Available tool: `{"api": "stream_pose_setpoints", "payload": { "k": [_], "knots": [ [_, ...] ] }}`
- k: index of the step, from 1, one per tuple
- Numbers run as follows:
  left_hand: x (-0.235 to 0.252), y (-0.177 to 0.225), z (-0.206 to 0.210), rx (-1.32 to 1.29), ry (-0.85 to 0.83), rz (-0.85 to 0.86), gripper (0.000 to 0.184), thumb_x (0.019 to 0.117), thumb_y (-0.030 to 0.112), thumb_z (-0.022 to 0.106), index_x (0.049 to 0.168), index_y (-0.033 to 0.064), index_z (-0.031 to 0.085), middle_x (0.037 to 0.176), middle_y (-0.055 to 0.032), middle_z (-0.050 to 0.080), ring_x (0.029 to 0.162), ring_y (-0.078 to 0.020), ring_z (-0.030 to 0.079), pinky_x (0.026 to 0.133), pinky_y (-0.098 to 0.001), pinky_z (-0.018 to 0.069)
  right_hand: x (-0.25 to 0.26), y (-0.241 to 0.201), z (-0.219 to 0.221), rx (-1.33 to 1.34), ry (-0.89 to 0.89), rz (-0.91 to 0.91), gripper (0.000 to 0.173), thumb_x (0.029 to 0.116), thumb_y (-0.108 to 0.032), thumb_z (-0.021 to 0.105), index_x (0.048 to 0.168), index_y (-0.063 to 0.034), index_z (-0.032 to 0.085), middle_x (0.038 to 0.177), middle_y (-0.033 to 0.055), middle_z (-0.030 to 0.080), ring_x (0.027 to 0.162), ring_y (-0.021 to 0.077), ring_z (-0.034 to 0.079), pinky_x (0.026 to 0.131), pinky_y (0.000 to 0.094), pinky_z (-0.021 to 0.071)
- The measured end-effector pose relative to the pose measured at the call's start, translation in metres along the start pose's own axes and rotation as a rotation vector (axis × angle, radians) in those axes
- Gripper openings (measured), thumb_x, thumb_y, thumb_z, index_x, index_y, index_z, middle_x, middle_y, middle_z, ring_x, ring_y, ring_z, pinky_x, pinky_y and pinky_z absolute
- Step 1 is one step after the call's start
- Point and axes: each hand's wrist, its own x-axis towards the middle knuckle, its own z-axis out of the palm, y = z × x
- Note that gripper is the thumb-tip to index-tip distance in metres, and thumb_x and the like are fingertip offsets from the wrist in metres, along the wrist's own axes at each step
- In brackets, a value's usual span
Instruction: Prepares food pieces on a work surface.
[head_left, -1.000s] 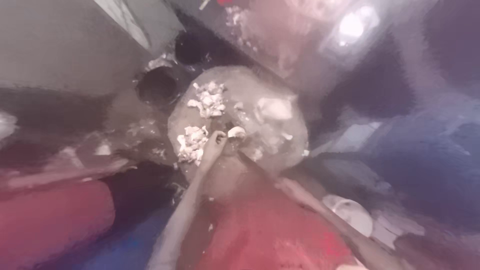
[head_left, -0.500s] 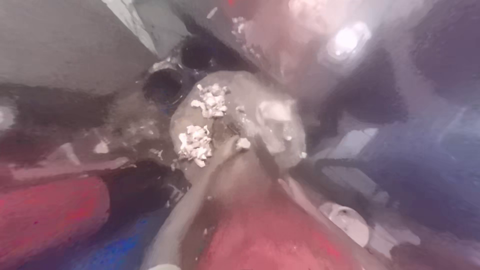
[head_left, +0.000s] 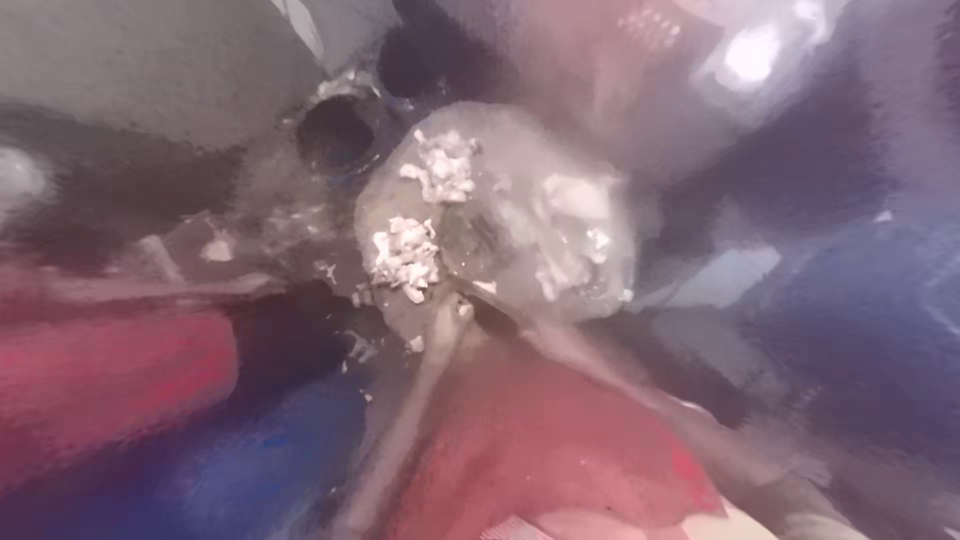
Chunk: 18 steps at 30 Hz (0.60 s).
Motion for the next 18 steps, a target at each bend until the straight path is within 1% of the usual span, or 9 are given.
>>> {"api": "stream_pose_setpoints", "payload": {
  "k": [2, 5, 7, 9, 10, 12, 14, 16, 18],
  "knots": [
    [0.0, -0.003, 0.003, -0.04, 0.025, -0.008, 0.033, 0.0945, 0.03, 0.069, 0.119, 0.0077, 0.07, 0.115, -0.0142, 0.071, 0.108, -0.0289, 0.068, 0.098, -0.0517, 0.054, -0.002, 0.008, -0.006, 0.052, -0.009, 0.042, 0.067, 0.1045, -0.061, 0.038, 0.14, -0.0078, 0.054, 0.123, 0.0182, 0.067, 0.115, 0.0346, 0.066, 0.099, 0.0585, 0.0524],
    [0.004, -0.005, 0.003, -0.1, 0.025, -0.044, 0.036, 0.0963, 0.03, 0.069, 0.126, 0.0092, 0.068, 0.132, -0.015, 0.065, 0.122, -0.029, 0.063, 0.107, -0.0497, 0.0499, -0.019, -0.003, -0.026, 0.147, 0.049, 0.047, 0.062, 0.1063, -0.058, 0.038, 0.14, -0.0079, 0.054, 0.114, 0.0177, 0.069, 0.104, 0.0317, 0.069, 0.094, 0.055, 0.0547],
    [0.009, -0.002, -0.004, -0.11, 0.034, -0.069, 0.036, 0.0969, 0.03, 0.068, 0.126, 0.0092, 0.067, 0.129, -0.0154, 0.066, 0.118, -0.0299, 0.065, 0.103, -0.0512, 0.0519, -0.028, -0.023, -0.045, 0.213, 0.121, -0.028, 0.053, 0.1091, -0.048, 0.036, 0.143, -0.0111, 0.051, 0.109, 0.013, 0.071, 0.097, 0.0245, 0.071, 0.089, 0.0487, 0.0589],
    [0.007, -0.003, -0.007, -0.154, 0.036, -0.073, 0.035, 0.0969, 0.028, 0.067, 0.125, 0.0075, 0.067, 0.122, -0.0168, 0.068, 0.111, -0.0311, 0.067, 0.098, -0.0537, 0.0539, -0.042, -0.049, -0.057, 0.325, 0.192, -0.172, 0.049, 0.11, -0.034, 0.036, 0.149, -0.0073, 0.047, 0.123, 0.0143, 0.068, 0.109, 0.0209, 0.068, 0.098, 0.0433, 0.0558],
    [0.003, -0.004, -0.007, -0.221, 0.046, -0.046, 0.034, 0.097, 0.026, 0.067, 0.124, 0.0056, 0.066, 0.12, -0.0169, 0.068, 0.11, -0.0299, 0.066, 0.097, -0.052, 0.0539, -0.047, -0.058, -0.056, 0.369, 0.25, -0.276, 0.051, 0.1095, -0.034, 0.036, 0.147, -0.0025, 0.049, 0.126, 0.0161, 0.067, 0.113, 0.0198, 0.066, 0.101, 0.0407, 0.0537],
    [0.003, -0.002, -0.007, -0.263, 0.079, 0.027, 0.033, 0.0946, 0.022, 0.07, 0.12, 0.0019, 0.068, 0.119, -0.0184, 0.069, 0.112, -0.0309, 0.066, 0.099, -0.0515, 0.0523, -0.036, -0.059, -0.04, 0.363, 0.343, -0.417, 0.051, 0.1079, -0.037, 0.04, 0.135, 0.0009, 0.059, 0.12, 0.0165, 0.069, 0.11, 0.0205, 0.067, 0.099, 0.041, 0.0544],
    [0.001, -0.003, -0.004, -0.286, 0.083, 0.033, 0.035, 0.093, 0.021, 0.072, 0.121, -0.0003, 0.067, 0.116, -0.0188, 0.068, 0.11, -0.0301, 0.066, 0.099, -0.0503, 0.0524, -0.017, -0.047, -0.022, 0.223, 0.238, -0.289, 0.053, 0.1084, -0.045, 0.039, 0.133, -0.0031, 0.061, 0.113, 0.0163, 0.07, 0.105, 0.026, 0.069, 0.095, 0.0479, 0.0547],
    [0.001, -0.01, 0.0, -0.202, 0.012, -0.033, 0.034, 0.0928, 0.029, 0.071, 0.118, 0.0058, 0.068, 0.107, -0.0145, 0.071, 0.099, -0.0275, 0.07, 0.091, -0.0515, 0.0562, 0.007, -0.029, -0.011, 0.105, 0.032, -0.122, 0.061, 0.1088, -0.054, 0.031, 0.136, -0.0073, 0.06, 0.12, 0.0168, 0.069, 0.114, 0.0299, 0.067, 0.101, 0.0536, 0.0515],
    [-0.002, -0.022, 0.0, -0.222, -0.079, -0.023, 0.031, 0.0936, 0.03, 0.071, 0.115, 0.0074, 0.069, 0.104, -0.0126, 0.07, 0.094, -0.0247, 0.068, 0.088, -0.0485, 0.0571, 0.014, -0.017, -0.012, 0.09, 0.03, -0.082, 0.064, 0.1076, -0.058, 0.029, 0.132, -0.0093, 0.062, 0.118, 0.0154, 0.07, 0.113, 0.0296, 0.067, 0.1, 0.0547, 0.0522]
  ]
}}
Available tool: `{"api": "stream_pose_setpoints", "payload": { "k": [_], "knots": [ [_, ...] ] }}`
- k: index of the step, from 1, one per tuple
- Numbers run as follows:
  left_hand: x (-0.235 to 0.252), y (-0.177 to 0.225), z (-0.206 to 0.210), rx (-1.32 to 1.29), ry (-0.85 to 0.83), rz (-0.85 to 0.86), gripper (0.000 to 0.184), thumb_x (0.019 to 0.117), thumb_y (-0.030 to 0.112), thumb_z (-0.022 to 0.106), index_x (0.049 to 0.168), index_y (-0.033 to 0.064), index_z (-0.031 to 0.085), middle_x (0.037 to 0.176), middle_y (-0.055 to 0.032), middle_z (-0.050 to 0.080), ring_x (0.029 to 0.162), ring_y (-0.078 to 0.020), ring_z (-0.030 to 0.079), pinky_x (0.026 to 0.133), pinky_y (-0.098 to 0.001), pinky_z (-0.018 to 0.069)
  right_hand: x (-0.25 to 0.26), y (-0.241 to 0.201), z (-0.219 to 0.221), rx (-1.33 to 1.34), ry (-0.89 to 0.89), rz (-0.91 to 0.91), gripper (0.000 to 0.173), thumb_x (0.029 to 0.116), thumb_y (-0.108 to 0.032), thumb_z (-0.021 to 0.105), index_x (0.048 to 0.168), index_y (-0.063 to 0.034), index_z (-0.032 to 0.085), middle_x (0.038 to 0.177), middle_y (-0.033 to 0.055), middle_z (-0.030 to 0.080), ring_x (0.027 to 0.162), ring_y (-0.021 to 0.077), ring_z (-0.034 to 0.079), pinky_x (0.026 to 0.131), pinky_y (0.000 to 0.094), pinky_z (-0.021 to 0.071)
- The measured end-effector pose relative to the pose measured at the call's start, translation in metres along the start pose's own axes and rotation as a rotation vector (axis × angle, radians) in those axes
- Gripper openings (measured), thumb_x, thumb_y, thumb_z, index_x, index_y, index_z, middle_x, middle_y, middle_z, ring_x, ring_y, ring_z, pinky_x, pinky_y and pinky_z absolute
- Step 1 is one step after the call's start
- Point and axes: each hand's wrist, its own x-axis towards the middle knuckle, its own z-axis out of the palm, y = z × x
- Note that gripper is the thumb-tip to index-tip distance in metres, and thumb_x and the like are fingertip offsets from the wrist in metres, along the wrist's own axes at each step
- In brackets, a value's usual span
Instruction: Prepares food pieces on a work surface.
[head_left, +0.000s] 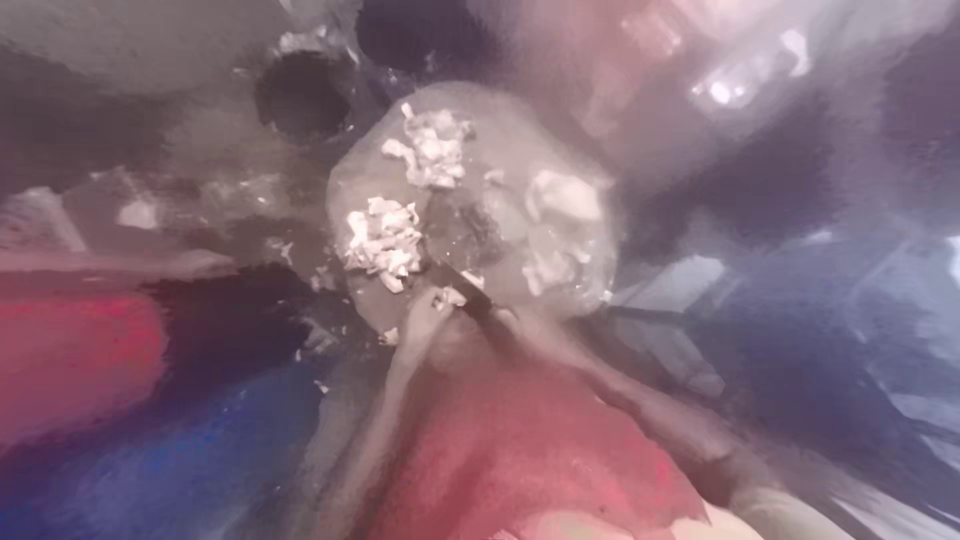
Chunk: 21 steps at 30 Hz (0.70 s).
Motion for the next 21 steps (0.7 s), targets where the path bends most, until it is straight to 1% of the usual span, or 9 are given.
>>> {"api": "stream_pose_setpoints", "payload": {
  "k": [3, 6, 9, 11, 13, 15, 18, 19, 21],
  "knots": [
    [-0.019, -0.021, -0.012, 0.027, -0.121, 0.027, 0.037, 0.0954, 0.029, 0.07, 0.121, 0.0026, 0.068, 0.112, -0.0168, 0.07, 0.101, -0.0269, 0.068, 0.094, -0.047, 0.0559, -0.024, 0.005, -0.002, 0.074, 0.08, 0.053, 0.059, 0.1084, -0.052, 0.034, 0.14, -0.0081, 0.057, 0.125, 0.0158, 0.068, 0.117, 0.0284, 0.066, 0.105, 0.0521, 0.05],
    [-0.012, -0.009, -0.018, 0.036, -0.036, 0.001, 0.044, 0.0946, 0.036, 0.073, 0.128, 0.0076, 0.065, 0.125, -0.0151, 0.067, 0.114, -0.0267, 0.065, 0.102, -0.0479, 0.0532, -0.044, 0.022, -0.007, 0.229, 0.141, 0.099, 0.053, 0.1104, -0.042, 0.035, 0.146, -0.0069, 0.053, 0.13, 0.016, 0.066, 0.121, 0.0253, 0.064, 0.107, 0.0465, 0.0497],
    [0.021, 0.035, -0.005, 0.285, -0.043, 0.047, 0.047, 0.0935, 0.044, 0.07, 0.133, 0.0186, 0.066, 0.115, -0.0079, 0.072, 0.108, -0.0273, 0.067, 0.098, -0.0555, 0.0528, -0.042, 0.054, 0.001, 0.293, 0.162, 0.172, 0.053, 0.1116, -0.042, 0.032, 0.136, -0.003, 0.06, 0.121, 0.0174, 0.069, 0.113, 0.0249, 0.067, 0.103, 0.0458, 0.0522],
    [0.041, 0.067, -0.001, 0.498, -0.143, 0.081, 0.043, 0.0984, 0.048, 0.06, 0.129, 0.0197, 0.067, 0.115, -0.0108, 0.071, 0.11, -0.0349, 0.065, 0.095, -0.0635, 0.0501, -0.039, 0.063, 0.006, 0.313, 0.18, 0.223, 0.056, 0.1112, -0.045, 0.031, 0.136, -0.0031, 0.059, 0.119, 0.0171, 0.07, 0.111, 0.0243, 0.068, 0.101, 0.0455, 0.0535],
    [0.066, 0.089, -0.011, 0.463, -0.291, 0.084, 0.038, 0.1013, 0.043, 0.056, 0.118, 0.0129, 0.071, 0.106, -0.0155, 0.072, 0.101, -0.0375, 0.068, 0.086, -0.0636, 0.0534, -0.038, 0.061, 0.008, 0.356, 0.186, 0.245, 0.056, 0.1111, -0.044, 0.033, 0.139, -0.0022, 0.057, 0.123, 0.0189, 0.068, 0.115, 0.0259, 0.067, 0.104, 0.0467, 0.0516],
    [0.099, 0.099, -0.03, 0.24, -0.205, 0.121, 0.04, 0.0977, 0.039, 0.064, 0.122, 0.0074, 0.069, 0.107, -0.0178, 0.072, 0.099, -0.0354, 0.069, 0.088, -0.0614, 0.0544, -0.038, 0.062, 0.009, 0.329, 0.189, 0.253, 0.056, 0.1111, -0.045, 0.033, 0.138, -0.0027, 0.057, 0.121, 0.0188, 0.069, 0.113, 0.0268, 0.067, 0.103, 0.0478, 0.0523],
    [0.128, 0.111, -0.09, 0.04, 0.024, 0.076, 0.079, 0.0959, 0.045, 0.07, 0.159, 0.0167, 0.031, 0.128, -0.0167, 0.067, 0.109, -0.0292, 0.07, 0.095, -0.0543, 0.057, -0.039, 0.063, 0.02, 0.285, 0.192, 0.282, 0.057, 0.1105, -0.048, 0.031, 0.136, -0.005, 0.06, 0.114, 0.0183, 0.071, 0.106, 0.0294, 0.069, 0.096, 0.0517, 0.0545],
    [0.124, 0.112, -0.106, 0.041, 0.066, 0.063, 0.077, 0.0974, 0.043, 0.069, 0.16, 0.0203, 0.03, 0.131, -0.0161, 0.065, 0.109, -0.0292, 0.069, 0.095, -0.0541, 0.0568, -0.037, 0.065, 0.024, 0.294, 0.203, 0.285, 0.056, 0.11, -0.048, 0.031, 0.137, -0.0074, 0.06, 0.113, 0.017, 0.071, 0.104, 0.0285, 0.07, 0.094, 0.0518, 0.0559],
    [0.099, 0.089, -0.107, 0.126, 0.027, 0.108, 0.046, 0.1015, 0.036, 0.064, 0.142, 0.0157, 0.054, 0.119, -0.0147, 0.068, 0.1, -0.0302, 0.07, 0.088, -0.0561, 0.0572, -0.034, 0.067, 0.024, 0.311, 0.198, 0.288, 0.056, 0.1089, -0.051, 0.034, 0.143, -0.0123, 0.057, 0.116, 0.0157, 0.071, 0.106, 0.0283, 0.07, 0.095, 0.0531, 0.0557]
  ]
}}
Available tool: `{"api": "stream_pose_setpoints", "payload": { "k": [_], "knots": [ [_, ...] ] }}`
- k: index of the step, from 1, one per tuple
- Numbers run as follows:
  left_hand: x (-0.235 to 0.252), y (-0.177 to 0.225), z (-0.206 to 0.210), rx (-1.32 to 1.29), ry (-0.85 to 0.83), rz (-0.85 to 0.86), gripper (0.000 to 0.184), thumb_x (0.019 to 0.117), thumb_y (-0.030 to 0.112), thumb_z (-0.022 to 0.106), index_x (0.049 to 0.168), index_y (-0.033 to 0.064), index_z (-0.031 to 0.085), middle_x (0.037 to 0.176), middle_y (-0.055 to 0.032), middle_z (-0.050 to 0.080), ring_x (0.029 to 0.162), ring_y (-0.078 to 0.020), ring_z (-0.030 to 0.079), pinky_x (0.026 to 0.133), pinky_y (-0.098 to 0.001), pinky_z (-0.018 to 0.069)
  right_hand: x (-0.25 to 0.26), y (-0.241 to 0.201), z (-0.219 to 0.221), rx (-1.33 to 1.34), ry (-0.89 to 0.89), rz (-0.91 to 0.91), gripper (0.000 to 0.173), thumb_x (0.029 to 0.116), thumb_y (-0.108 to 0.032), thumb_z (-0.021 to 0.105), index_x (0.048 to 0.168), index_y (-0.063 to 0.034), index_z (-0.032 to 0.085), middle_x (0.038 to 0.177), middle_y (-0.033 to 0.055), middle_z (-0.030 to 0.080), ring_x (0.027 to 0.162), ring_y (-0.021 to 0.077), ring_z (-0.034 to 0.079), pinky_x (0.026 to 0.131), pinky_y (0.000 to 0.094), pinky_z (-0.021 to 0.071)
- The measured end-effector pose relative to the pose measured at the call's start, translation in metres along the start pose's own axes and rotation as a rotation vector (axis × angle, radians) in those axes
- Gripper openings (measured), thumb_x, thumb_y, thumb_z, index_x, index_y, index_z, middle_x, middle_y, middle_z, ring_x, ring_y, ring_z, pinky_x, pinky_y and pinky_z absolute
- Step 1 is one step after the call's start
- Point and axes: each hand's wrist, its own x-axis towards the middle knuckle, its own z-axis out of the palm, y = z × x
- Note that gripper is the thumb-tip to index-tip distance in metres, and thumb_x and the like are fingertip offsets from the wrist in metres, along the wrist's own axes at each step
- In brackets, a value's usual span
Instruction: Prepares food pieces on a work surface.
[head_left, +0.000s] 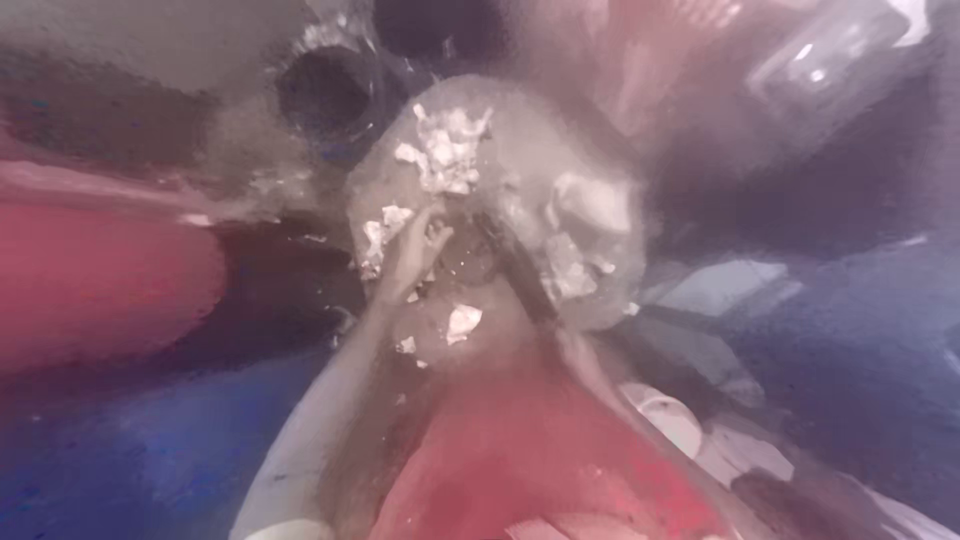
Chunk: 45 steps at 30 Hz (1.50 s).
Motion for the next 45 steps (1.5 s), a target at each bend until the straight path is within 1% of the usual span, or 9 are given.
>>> {"api": "stream_pose_setpoints", "payload": {
  "k": [6, 10, 13, 19, 27, 29, 33, 38, 45],
  "knots": [
    [-0.125, -0.066, 0.116, 0.309, -0.271, -0.113, 0.062, 0.093, 0.045, 0.069, 0.142, 0.0095, 0.056, 0.144, -0.0179, 0.057, 0.133, -0.0342, 0.055, 0.11, -0.0536, 0.0451, -0.006, -0.001, -0.005, -0.118, -0.074, 0.003, 0.067, 0.1058, -0.06, 0.033, 0.141, -0.0088, 0.056, 0.113, 0.0172, 0.072, 0.105, 0.0321, 0.071, 0.094, 0.0562, 0.0551],
    [-0.127, -0.057, 0.13, -0.025, -0.183, -0.153, 0.045, 0.0972, 0.029, 0.067, 0.135, 0.0056, 0.06, 0.124, -0.0166, 0.068, 0.114, -0.0277, 0.067, 0.101, -0.0475, 0.0532, -0.002, -0.001, -0.011, -0.129, -0.098, -0.03, 0.062, 0.1067, -0.058, 0.033, 0.142, -0.0105, 0.054, 0.107, 0.0152, 0.072, 0.096, 0.0291, 0.071, 0.088, 0.0537, 0.0571],
    [-0.103, -0.027, 0.107, -0.628, -0.268, -0.273, 0.028, 0.1035, 0.016, 0.053, 0.128, 0.0013, 0.055, 0.093, -0.0082, 0.067, 0.074, -0.014, 0.065, 0.07, -0.0329, 0.0573, 0.003, -0.003, -0.019, -0.064, -0.08, -0.087, 0.059, 0.108, -0.05, 0.038, 0.127, -0.0004, 0.063, 0.106, 0.0189, 0.071, 0.099, 0.029, 0.07, 0.092, 0.0511, 0.0551],
    [-0.103, -0.054, 0.135, -1.098, -0.268, -0.591, 0.036, 0.1113, 0.032, 0.039, 0.133, 0.0089, 0.057, 0.097, -0.0059, 0.068, 0.071, -0.0138, 0.063, 0.063, -0.0297, 0.054, -0.012, -0.031, -0.03, 0.013, -0.098, -0.134, 0.051, 0.1111, -0.04, 0.035, 0.125, 0.0015, 0.063, 0.098, 0.0145, 0.07, 0.085, 0.0201, 0.069, 0.083, 0.0421, 0.0587],
    [-0.123, -0.073, 0.147, -0.44, -0.079, -0.373, 0.041, 0.1044, 0.039, 0.057, 0.131, 0.0085, 0.061, 0.097, -0.0089, 0.071, 0.074, -0.0165, 0.07, 0.069, -0.037, 0.0616, -0.028, -0.066, -0.031, -0.158, -0.198, -0.168, 0.057, 0.1089, -0.051, 0.036, 0.142, -0.0092, 0.055, 0.121, 0.012, 0.07, 0.111, 0.022, 0.068, 0.1, 0.0463, 0.0544],
    [-0.127, -0.067, 0.137, -0.348, -0.096, -0.364, 0.04, 0.1026, 0.036, 0.06, 0.13, 0.0064, 0.063, 0.108, -0.0129, 0.072, 0.089, -0.021, 0.071, 0.084, -0.0436, 0.0591, -0.055, -0.108, -0.04, -0.132, -0.188, -0.361, 0.057, 0.1098, -0.046, 0.035, 0.144, -0.0049, 0.053, 0.122, 0.0126, 0.068, 0.11, 0.0182, 0.067, 0.099, 0.0399, 0.0541],
    [-0.128, -0.06, 0.134, -0.403, -0.117, -0.367, 0.037, 0.1035, 0.036, 0.059, 0.127, 0.0072, 0.063, 0.093, -0.0098, 0.072, 0.072, -0.0172, 0.069, 0.07, -0.0381, 0.0604, -0.065, -0.14, -0.023, -0.009, -0.117, -0.772, 0.075, 0.1048, -0.063, 0.032, 0.126, 0.002, 0.063, 0.103, 0.01, 0.07, 0.092, 0.0099, 0.067, 0.086, 0.0314, 0.0577],
    [-0.128, -0.07, 0.143, -0.258, -0.099, -0.359, 0.041, 0.1019, 0.039, 0.06, 0.124, 0.0049, 0.066, 0.096, -0.0118, 0.073, 0.08, -0.0219, 0.072, 0.078, -0.0444, 0.0609, -0.006, -0.092, 0.021, -0.441, -0.235, -0.232, 0.062, 0.1084, -0.055, 0.032, 0.137, -0.0059, 0.057, 0.117, 0.0182, 0.069, 0.11, 0.0315, 0.068, 0.097, 0.0531, 0.0535],
    [-0.171, -0.104, 0.105, -0.738, -0.034, -0.402, 0.031, 0.1033, 0.024, 0.059, 0.123, -0.0002, 0.061, 0.109, -0.0129, 0.069, 0.091, -0.0188, 0.069, 0.081, -0.0379, 0.0592, -0.026, -0.082, 0.006, -0.367, -0.272, -0.251, 0.06, 0.1076, -0.051, 0.039, 0.139, -0.0027, 0.056, 0.114, 0.0198, 0.07, 0.106, 0.0327, 0.069, 0.096, 0.0539, 0.0537]
  ]
}}
